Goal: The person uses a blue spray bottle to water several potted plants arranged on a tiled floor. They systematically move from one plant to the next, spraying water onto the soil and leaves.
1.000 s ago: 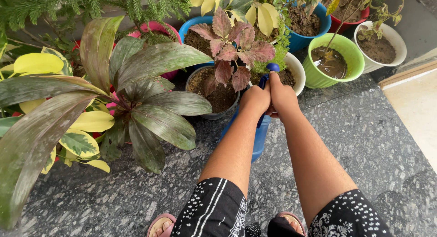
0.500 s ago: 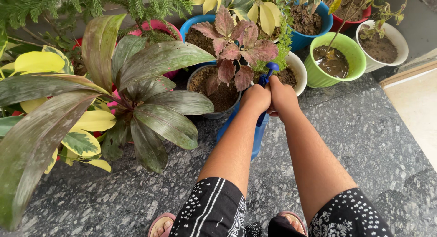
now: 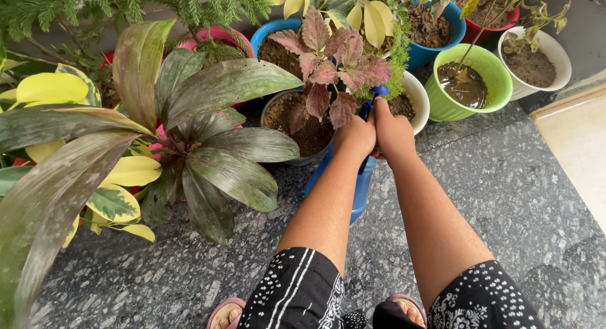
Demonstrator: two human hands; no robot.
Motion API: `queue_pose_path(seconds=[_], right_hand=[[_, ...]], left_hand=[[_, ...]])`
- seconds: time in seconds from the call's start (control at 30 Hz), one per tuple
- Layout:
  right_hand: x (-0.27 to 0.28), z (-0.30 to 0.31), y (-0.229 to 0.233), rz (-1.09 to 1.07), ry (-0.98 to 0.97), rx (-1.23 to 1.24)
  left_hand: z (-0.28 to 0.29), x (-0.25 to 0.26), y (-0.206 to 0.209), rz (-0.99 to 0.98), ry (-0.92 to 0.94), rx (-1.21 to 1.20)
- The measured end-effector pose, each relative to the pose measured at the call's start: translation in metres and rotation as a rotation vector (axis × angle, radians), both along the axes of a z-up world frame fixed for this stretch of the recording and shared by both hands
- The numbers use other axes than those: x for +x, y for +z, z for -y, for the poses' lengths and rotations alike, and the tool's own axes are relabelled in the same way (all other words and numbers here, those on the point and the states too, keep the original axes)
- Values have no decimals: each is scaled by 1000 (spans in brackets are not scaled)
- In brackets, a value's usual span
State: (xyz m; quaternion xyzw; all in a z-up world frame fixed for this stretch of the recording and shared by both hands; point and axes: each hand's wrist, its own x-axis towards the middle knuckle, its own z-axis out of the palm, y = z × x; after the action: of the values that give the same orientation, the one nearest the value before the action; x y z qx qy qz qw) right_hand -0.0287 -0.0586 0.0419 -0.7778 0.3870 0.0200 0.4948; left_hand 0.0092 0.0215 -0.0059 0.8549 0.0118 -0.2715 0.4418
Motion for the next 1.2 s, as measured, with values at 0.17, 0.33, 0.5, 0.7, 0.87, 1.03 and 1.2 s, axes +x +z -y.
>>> queue_pose_path(seconds=[0.17,0.33,0.5,0.7,0.87,1.03,1.2], right_hand=[[1,3,-8,14,4,-6],[2,3,-12,6,2,-38],[10,5,-20,65,-64,-55],[17,7,-26,62,-42,-139],[17,2,-21,91,-64,-81],[15,2,-20,104,-47,-108],[18,1,-21,55,-45,-112]], left_hand=[[0,1,-12,14,-29,-41],[7,6,-23,19,-46,-21],[5,4,-17,28,134,-115],[5,13,-25,103,148,-182],[7,19,-32,105,118,-212],[2,17,-18,106,83,-212],[-8,11,4,9,97,-192]])
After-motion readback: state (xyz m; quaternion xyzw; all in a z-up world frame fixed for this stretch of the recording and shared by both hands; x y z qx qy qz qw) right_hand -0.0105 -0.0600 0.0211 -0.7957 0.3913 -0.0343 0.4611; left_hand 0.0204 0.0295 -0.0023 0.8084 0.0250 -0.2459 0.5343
